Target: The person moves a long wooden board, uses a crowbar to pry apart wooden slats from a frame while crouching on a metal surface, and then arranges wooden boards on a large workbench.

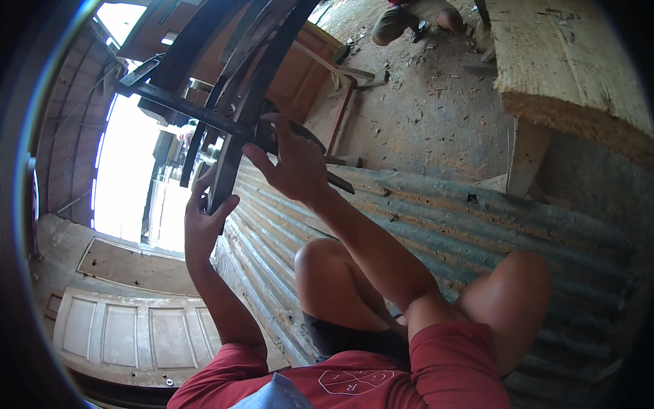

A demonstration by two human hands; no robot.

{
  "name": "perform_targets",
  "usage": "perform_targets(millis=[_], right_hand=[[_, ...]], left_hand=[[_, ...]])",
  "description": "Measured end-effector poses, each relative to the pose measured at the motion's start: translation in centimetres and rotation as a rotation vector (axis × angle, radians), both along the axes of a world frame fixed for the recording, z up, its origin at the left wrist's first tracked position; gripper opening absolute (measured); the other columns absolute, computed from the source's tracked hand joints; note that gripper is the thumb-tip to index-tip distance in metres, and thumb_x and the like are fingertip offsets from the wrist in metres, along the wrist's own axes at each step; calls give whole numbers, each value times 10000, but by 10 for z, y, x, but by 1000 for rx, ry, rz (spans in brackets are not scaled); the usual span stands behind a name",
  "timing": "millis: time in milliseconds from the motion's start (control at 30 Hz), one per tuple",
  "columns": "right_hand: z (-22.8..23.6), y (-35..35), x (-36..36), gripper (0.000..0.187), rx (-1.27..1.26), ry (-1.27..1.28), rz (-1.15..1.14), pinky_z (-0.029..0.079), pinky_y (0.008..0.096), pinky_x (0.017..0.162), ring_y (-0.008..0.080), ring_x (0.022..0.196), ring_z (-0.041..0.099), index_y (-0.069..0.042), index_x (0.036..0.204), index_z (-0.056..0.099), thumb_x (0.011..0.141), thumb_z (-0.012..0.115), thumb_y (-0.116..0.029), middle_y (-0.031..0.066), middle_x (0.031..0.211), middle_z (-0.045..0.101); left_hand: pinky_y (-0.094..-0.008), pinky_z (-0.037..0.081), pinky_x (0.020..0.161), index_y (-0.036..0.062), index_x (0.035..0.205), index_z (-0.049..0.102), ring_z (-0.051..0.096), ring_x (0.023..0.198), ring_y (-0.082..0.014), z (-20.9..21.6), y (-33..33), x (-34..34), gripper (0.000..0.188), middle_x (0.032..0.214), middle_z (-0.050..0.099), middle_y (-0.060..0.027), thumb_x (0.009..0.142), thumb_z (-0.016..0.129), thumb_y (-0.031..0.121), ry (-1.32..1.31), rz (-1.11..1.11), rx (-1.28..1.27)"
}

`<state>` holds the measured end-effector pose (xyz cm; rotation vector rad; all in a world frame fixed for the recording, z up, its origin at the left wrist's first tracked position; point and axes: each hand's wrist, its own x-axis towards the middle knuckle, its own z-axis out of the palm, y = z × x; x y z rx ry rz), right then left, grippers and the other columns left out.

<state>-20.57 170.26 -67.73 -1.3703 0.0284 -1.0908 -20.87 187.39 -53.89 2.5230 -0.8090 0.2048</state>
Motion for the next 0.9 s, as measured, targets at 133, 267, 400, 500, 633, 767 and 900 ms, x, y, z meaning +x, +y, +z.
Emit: perform_targets(millis=[133, 267, 400, 500, 633, 767, 900], right_hand=[[-9, -7, 14, 641, 87, -32, 136, 545, 442, 664, 308, 611, 660, -114, 1274, 472, 922, 622, -628, 95, 811, 658], [-17, -20, 28, 688, 284, 93, 404, 507, 338, 556, 188, 554, 609, -64, 1203, 525, 903, 621, -675, 78, 845, 650], [-4, -24, 22, 626, 368, 16, 779, 451, 238, 455, 104, 530, 593, -42, 1084, 580, 939, 579, -650, 48, 808, 644], [10, -33, 15, 530, 468, -20, 906, 437, 236, 439, 91, 542, 608, -71, 970, 612, 1005, 495, -587, 18, 676, 605], [15, -32, 21, 500, 438, 86, 849, 437, 247, 443, 92, 528, 602, -90, 959, 640, 1046, 428, -534, 18, 599, 589], [10, -26, 34, 471, 317, 87, 635, 500, 319, 571, 169, 627, 647, -62, 957, 658, 1045, 457, -478, 66, 697, 643], [-37, -40, 73, 409, 66, 206, -92, 530, 412, 773, 274, 834, 681, -32, 1018, 666, 1036, 498, -404, 119, 860, 679]], left_hand=[[-373, 531, 946, -22, 1400, 534, 684, 1042, -276, 0, 0, -1, 796, 1201, 663, -209, 742, 865, 279, 49, 31, -19], [-376, 526, 953, -21, 1406, 528, 681, 1049, -270, -2, -7, -3, 772, 1193, 667, -203, 766, 847, 272, 62, 46, -32], [-382, 514, 976, -13, 1400, 540, 672, 1074, -275, -2, 6, 4, 735, 1203, 665, -199, 795, 827, 290, 16, -25, -27], [-394, 503, 993, 2, 1405, 541, 660, 1104, -288, 0, 3, 3, 731, 1240, 649, -209, 808, 821, 316, 37, -18, -15], [-409, 489, 1010, 65, 1384, 572, 609, 1201, -287, -1, 0, 2, 659, 1307, 624, -171, 836, 806, 346, -198, 18, -4], [-391, 510, 912, 142, 1265, 646, 597, 1149, -219, 15, -6, -6, 395, 1271, 628, -79, 927, 734, 327, -608, 75, -166], [-368, 502, 830, 42, 1140, 687, 641, 944, -195, 46, -57, -15, 394, 1010, 690, -83, 956, 687, 390, -517, -10, -171]])
